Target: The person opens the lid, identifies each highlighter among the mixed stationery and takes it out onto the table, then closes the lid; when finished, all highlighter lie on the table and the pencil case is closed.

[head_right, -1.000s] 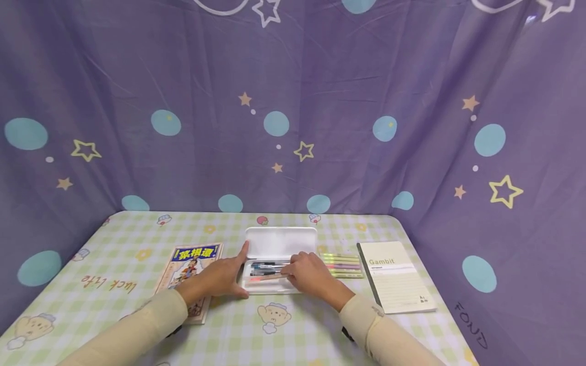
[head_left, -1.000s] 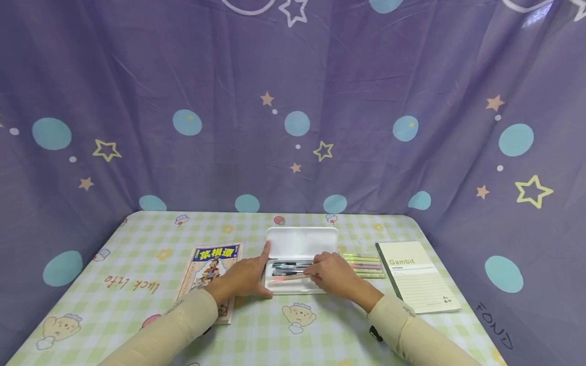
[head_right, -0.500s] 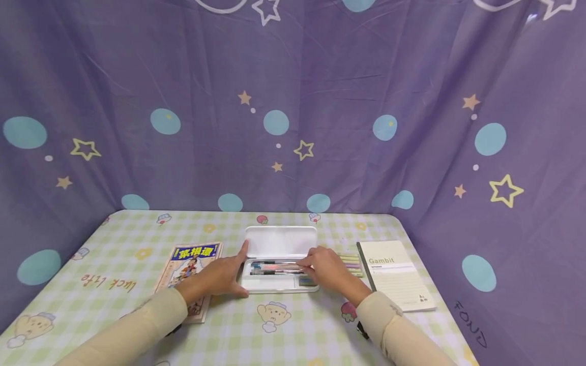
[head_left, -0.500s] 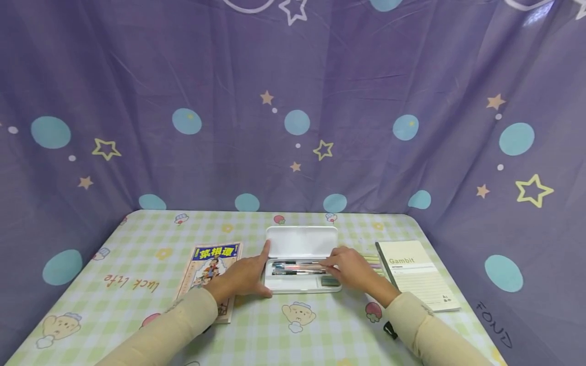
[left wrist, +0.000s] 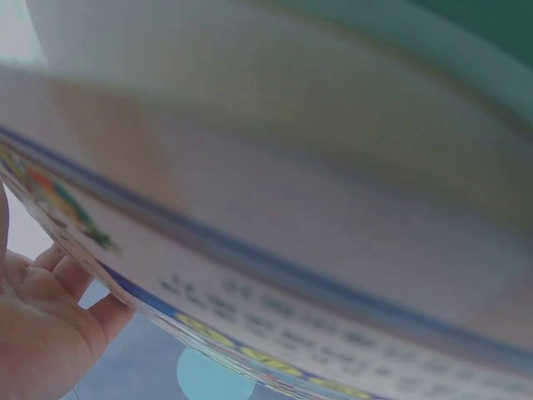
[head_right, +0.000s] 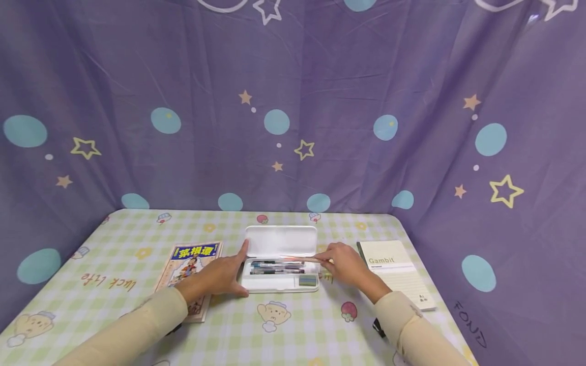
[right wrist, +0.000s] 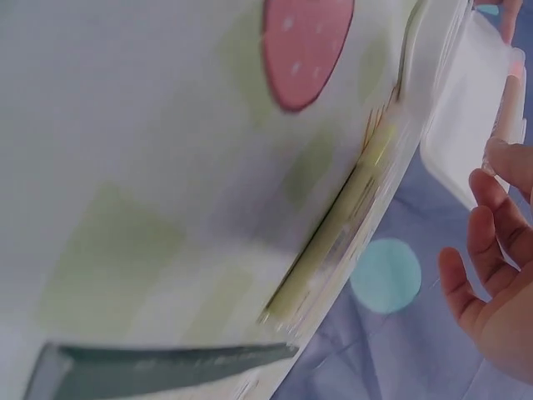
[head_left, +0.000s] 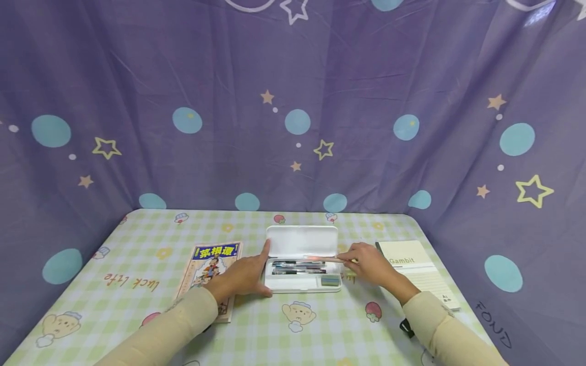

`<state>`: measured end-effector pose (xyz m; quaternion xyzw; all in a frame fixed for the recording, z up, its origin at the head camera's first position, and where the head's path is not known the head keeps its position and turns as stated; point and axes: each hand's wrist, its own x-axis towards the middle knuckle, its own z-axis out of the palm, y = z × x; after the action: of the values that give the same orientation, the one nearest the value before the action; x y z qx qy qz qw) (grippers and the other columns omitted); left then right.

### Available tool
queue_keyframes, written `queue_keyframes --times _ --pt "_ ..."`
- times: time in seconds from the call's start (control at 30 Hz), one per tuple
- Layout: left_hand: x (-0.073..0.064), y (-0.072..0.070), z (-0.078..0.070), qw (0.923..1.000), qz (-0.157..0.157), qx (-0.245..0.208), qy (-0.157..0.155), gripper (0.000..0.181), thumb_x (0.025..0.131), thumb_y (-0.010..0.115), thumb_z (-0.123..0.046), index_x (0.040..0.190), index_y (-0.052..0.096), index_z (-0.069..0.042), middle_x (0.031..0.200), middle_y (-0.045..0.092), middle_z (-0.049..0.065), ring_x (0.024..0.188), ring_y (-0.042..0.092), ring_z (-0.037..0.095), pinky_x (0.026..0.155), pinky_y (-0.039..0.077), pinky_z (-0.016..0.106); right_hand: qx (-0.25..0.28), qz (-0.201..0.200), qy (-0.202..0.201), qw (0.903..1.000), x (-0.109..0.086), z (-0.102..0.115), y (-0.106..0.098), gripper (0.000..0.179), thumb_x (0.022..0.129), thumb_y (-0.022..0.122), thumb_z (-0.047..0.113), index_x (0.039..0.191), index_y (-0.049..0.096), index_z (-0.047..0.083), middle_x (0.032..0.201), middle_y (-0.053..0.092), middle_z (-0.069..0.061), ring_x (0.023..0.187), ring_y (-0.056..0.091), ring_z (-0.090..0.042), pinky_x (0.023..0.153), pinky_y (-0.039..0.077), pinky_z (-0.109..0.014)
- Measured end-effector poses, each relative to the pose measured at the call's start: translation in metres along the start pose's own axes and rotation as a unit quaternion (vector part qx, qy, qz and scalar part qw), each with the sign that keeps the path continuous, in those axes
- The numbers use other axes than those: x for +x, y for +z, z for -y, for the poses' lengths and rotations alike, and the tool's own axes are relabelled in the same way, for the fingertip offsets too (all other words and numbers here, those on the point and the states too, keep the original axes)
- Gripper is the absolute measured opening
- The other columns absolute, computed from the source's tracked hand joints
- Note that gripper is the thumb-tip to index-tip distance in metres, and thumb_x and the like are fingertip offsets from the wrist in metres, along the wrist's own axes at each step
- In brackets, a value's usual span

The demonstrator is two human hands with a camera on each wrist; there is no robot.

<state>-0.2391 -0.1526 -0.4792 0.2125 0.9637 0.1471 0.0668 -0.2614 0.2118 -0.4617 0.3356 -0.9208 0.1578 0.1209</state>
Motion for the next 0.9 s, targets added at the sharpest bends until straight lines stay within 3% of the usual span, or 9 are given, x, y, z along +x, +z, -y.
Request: queue_keyframes --times 0.5,0.9 --pt "0.001 0.000 0.000 1.0000 0.006 -0.004 -0.003 0.144 0.065 0.091 -0.058 0.164 0.000 -0.005 0.152 0.052 0.022 0.130 0.060 0.037 0.114 0.048 0.045 -0.033 -0.014 0.045 0.9984 -0.018 -0.041 -0.013 0.024 0.086 0.081 0.013 0.110 0.082 0.019 0.086 0.070 0.005 0.073 0.060 -0.010 0.061 0.050 -0.026" --pt "0.000 0.000 0.001 1.0000 0.004 -0.008 -0.002 0.146 0.064 0.091 -0.059 0.164 -0.001 -0.005 0.152 0.051 0.021 0.130 0.061 0.037 0.113 0.048 0.046 -0.063 -0.033 0.048 0.9963 -0.028 -0.065 -0.022 0.027 0.084 0.081 0.009 0.111 0.081 0.014 0.087 0.070 0.001 0.072 0.061 -0.013 0.058 0.049 -0.026"
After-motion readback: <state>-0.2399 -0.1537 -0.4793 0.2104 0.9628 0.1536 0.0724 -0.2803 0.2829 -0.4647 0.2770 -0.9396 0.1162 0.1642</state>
